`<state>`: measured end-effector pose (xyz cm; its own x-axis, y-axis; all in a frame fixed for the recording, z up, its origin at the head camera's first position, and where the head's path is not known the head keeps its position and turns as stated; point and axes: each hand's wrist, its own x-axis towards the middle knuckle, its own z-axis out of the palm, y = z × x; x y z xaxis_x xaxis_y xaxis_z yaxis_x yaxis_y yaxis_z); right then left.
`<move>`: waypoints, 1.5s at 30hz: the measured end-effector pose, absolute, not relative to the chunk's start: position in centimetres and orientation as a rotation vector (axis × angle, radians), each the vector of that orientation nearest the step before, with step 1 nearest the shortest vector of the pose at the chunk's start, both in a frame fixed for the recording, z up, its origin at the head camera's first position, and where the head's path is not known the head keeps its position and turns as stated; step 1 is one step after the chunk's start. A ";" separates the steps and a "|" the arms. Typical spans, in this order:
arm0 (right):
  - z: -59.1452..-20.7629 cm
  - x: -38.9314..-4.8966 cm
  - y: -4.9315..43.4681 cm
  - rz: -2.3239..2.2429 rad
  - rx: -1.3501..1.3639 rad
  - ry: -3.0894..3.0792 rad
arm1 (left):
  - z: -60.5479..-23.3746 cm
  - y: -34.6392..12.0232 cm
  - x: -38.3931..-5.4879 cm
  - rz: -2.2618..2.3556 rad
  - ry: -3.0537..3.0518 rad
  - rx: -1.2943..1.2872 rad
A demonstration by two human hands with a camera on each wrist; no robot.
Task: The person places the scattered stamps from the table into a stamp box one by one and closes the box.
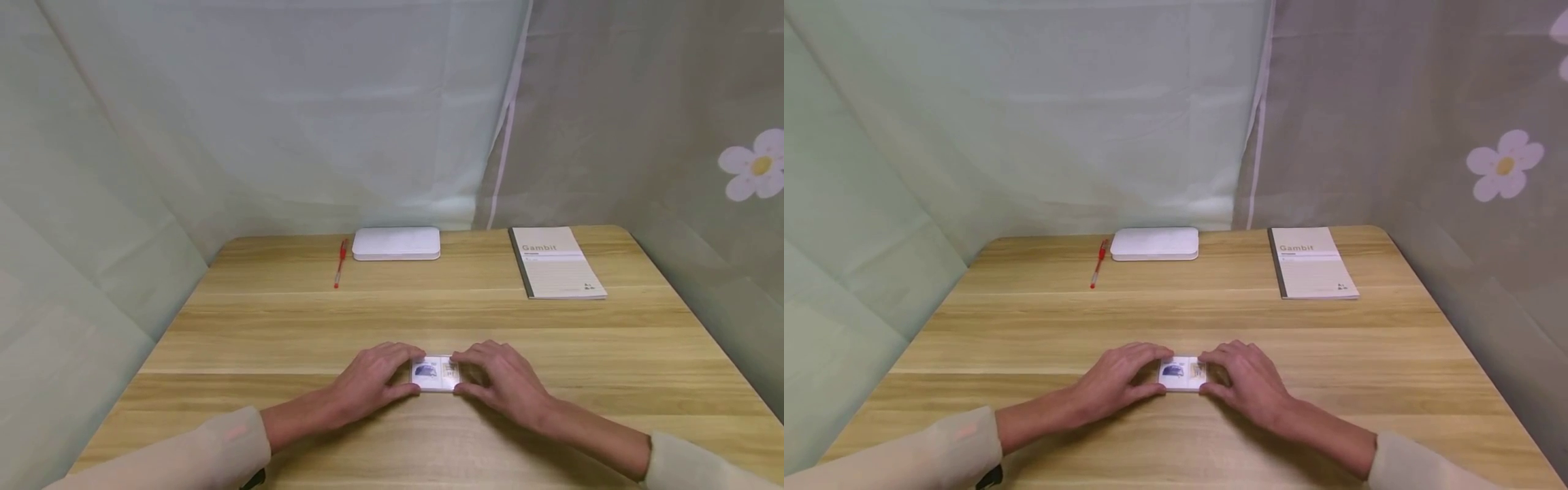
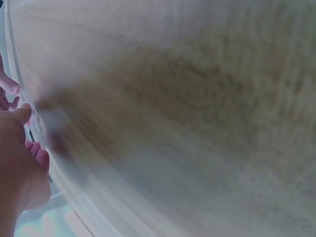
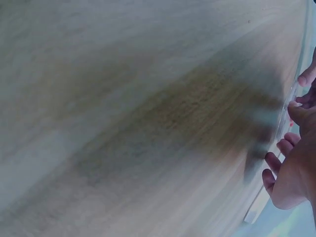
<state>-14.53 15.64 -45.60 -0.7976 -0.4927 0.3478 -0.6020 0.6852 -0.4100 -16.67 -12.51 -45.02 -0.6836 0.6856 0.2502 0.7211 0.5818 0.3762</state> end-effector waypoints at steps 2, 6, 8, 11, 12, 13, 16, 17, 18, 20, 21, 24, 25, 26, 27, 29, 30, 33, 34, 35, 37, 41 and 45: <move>-45.5 -14.5 15.7 0.767 0.884 -2.691 | -45.1 -12.5 -16.7 -0.719 -2.712 -1.218; -45.6 -14.5 15.9 0.817 0.893 -2.695 | -45.4 -12.5 -16.6 -0.758 -2.693 -1.220; -45.8 -14.4 16.0 0.859 0.899 -2.689 | -45.5 -12.4 -16.6 -0.774 -2.691 -1.223; -46.1 -14.2 16.3 0.926 0.904 -2.684 | -45.7 -12.3 -16.4 -0.775 -2.699 -1.226; -46.1 -14.2 16.4 0.946 0.906 -2.683 | -45.7 -12.3 -16.3 -0.776 -2.704 -1.227; -46.1 -14.2 16.5 0.962 0.908 -2.682 | -45.7 -12.3 -16.3 -0.775 -2.708 -1.227; -46.2 -14.3 16.5 0.993 0.930 -2.677 | -45.7 -12.4 -16.1 -0.776 -2.715 -1.216; -46.2 -14.3 16.5 0.995 0.938 -2.673 | -45.6 -12.4 -16.0 -0.777 -2.713 -1.211; -46.2 -14.4 16.5 0.995 0.945 -2.668 | -45.6 -12.5 -16.0 -0.776 -2.710 -1.205; -46.2 -14.5 16.5 0.990 0.952 -2.664 | -45.5 -12.6 -16.0 -0.766 -2.702 -1.195; -46.2 -14.5 16.5 0.988 0.951 -2.663 | -45.4 -12.7 -16.0 -0.760 -2.700 -1.190; -46.2 -14.6 16.5 0.981 0.939 -2.666 | -45.4 -12.8 -16.1 -0.742 -2.702 -1.179; -46.2 -14.6 16.5 0.978 0.933 -2.667 | -45.4 -12.8 -16.2 -0.733 -2.706 -1.177; -46.2 -14.6 16.5 0.973 0.928 -2.670 | -45.4 -12.8 -16.2 -0.724 -2.711 -1.176; -46.2 -14.6 16.5 0.967 0.926 -2.672 | -45.4 -12.9 -16.2 -0.718 -2.718 -1.173; -46.2 -14.7 16.5 0.951 0.920 -2.677 | -45.4 -12.9 -16.2 -0.704 -2.729 -1.169; -46.2 -14.7 16.5 0.943 0.917 -2.678 | -45.5 -12.9 -16.2 -0.698 -2.734 -1.167; -46.2 -14.7 16.5 0.922 0.914 -2.681 | -45.5 -12.9 -16.2 -0.688 -2.740 -1.163; -46.2 -14.7 16.5 0.915 0.912 -2.680 | -45.5 -12.9 -16.2 -0.686 -2.740 -1.162; -46.2 -14.7 16.5 0.909 0.913 -2.679 | -45.6 -12.9 -16.3 -0.685 -2.739 -1.162; -46.2 -14.7 16.4 0.900 0.914 -2.675 | -45.6 -12.9 -16.3 -0.683 -2.736 -1.158; -46.2 -14.7 16.3 0.890 0.911 -2.675 | -45.7 -12.8 -16.4 -0.672 -2.739 -1.152; -46.2 -15.0 16.2 0.905 0.899 -2.674 | -45.5 -12.8 -16.7 -0.662 -2.756 -1.142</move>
<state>-14.98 16.22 -46.23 -0.8013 -0.4889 0.3447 -0.5978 0.6322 -0.4929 -16.65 -12.80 -45.54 -0.7177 0.6542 0.2386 0.6912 0.6278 0.3578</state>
